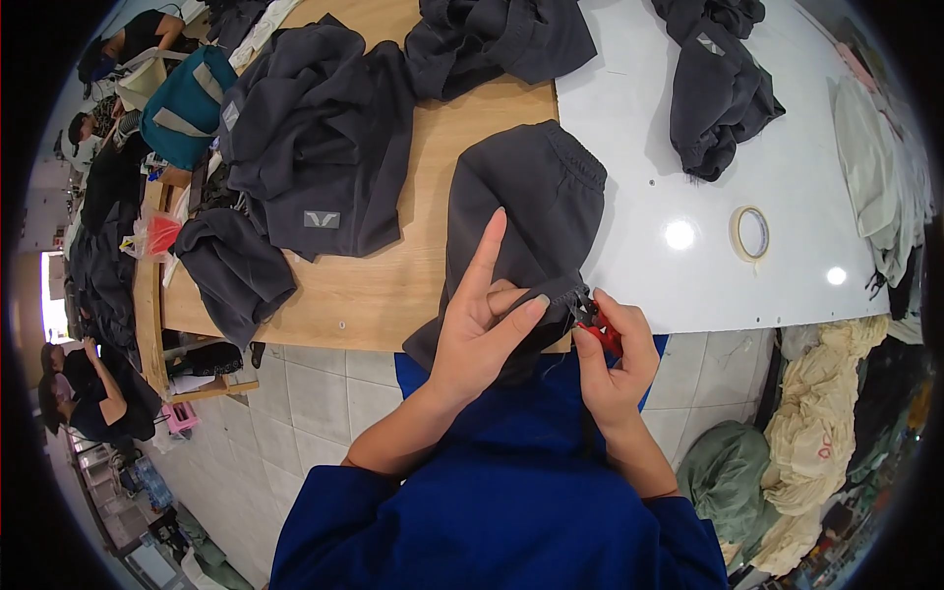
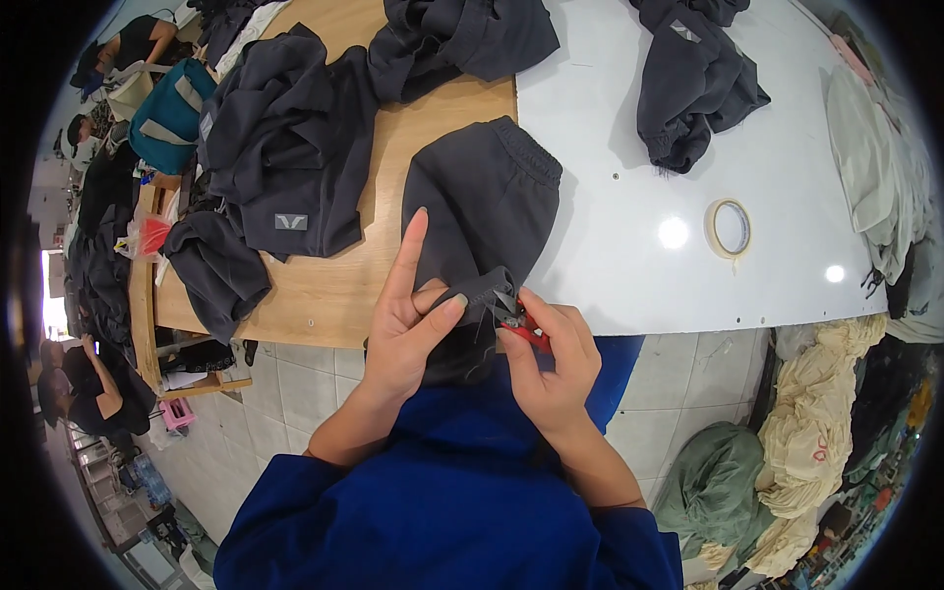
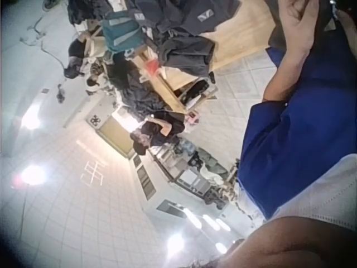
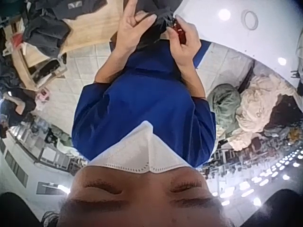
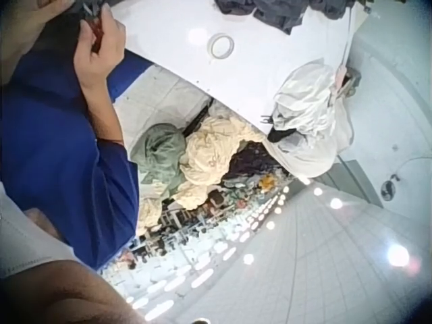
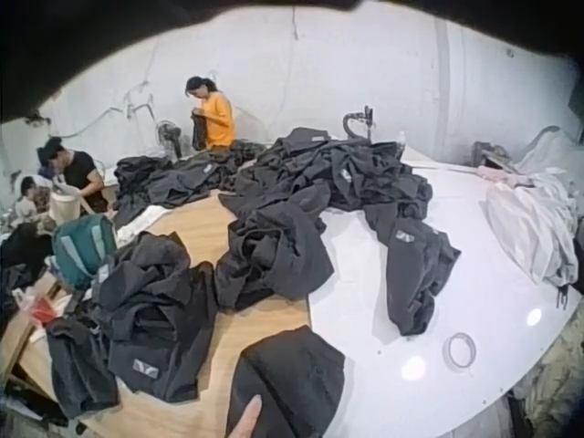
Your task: Trimming excess threads from dark grey shorts using small hand clippers.
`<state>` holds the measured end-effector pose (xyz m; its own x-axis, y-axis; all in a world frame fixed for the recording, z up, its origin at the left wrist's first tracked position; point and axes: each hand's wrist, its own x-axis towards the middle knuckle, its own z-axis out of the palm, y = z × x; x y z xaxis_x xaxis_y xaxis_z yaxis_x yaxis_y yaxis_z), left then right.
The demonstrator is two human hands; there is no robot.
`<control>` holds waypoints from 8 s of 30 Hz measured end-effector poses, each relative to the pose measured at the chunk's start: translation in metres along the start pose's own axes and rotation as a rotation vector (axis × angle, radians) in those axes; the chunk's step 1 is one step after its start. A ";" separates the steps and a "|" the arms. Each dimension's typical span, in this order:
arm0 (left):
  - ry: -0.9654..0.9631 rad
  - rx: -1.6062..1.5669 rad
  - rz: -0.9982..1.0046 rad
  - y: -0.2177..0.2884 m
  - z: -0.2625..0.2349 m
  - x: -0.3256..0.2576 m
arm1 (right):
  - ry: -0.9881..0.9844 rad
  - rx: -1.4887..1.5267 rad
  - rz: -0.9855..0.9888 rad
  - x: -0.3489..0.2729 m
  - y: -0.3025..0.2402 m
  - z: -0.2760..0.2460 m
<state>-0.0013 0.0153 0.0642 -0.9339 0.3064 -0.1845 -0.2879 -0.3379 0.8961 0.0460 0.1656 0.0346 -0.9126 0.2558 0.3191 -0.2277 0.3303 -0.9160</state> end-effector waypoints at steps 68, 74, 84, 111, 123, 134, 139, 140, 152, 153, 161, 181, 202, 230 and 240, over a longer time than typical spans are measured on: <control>-0.182 1.064 0.472 0.039 -0.094 -0.001 | -0.116 0.059 -0.221 -0.001 0.037 0.005; -0.426 0.704 0.557 0.064 -0.076 -0.021 | -0.338 0.157 -0.225 0.010 0.043 -0.004; -0.749 -0.053 0.833 0.093 0.005 -0.031 | -0.299 0.253 -0.010 -0.001 0.048 -0.029; -0.663 -0.239 0.903 0.079 0.014 -0.036 | -0.171 0.174 0.738 0.024 0.058 0.017; 0.009 1.154 0.305 -0.054 -0.093 0.027 | -0.103 1.034 0.531 0.071 0.048 -0.008; 0.271 0.455 0.046 -0.035 -0.129 0.031 | 0.098 0.668 0.642 0.075 0.101 -0.037; 0.043 0.248 -0.355 -0.022 -0.062 0.076 | 0.091 0.901 0.624 0.066 0.135 -0.053; -0.069 0.279 -0.653 0.004 -0.041 0.071 | 0.134 0.961 0.649 0.064 0.136 -0.055; 0.096 -0.308 0.447 0.157 -0.058 0.059 | 0.117 1.102 0.628 0.050 0.154 -0.065; 0.151 -0.358 0.620 0.176 -0.062 0.063 | 0.104 1.108 0.627 0.049 0.155 -0.067; 0.611 -0.533 0.846 0.145 -0.176 0.085 | 0.136 1.167 0.622 0.057 0.149 -0.064; 1.218 1.399 0.573 0.069 -0.188 0.096 | 0.104 1.190 0.613 0.060 0.149 -0.067; 0.294 1.641 0.387 -0.054 -0.125 0.125 | 0.504 -0.489 0.253 0.175 0.237 -0.124; 0.365 0.697 0.235 -0.069 -0.140 0.066 | -0.266 -0.699 0.074 0.017 0.081 -0.044; -0.159 -0.038 -0.079 0.069 -0.118 0.056 | -0.146 0.652 0.355 0.082 0.032 -0.151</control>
<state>-0.0987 -0.0955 0.0678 -0.8636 0.4692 -0.1845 -0.3693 -0.3396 0.8650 0.0151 0.3340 0.0676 -0.9939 0.1089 -0.0162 -0.0248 -0.3654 -0.9305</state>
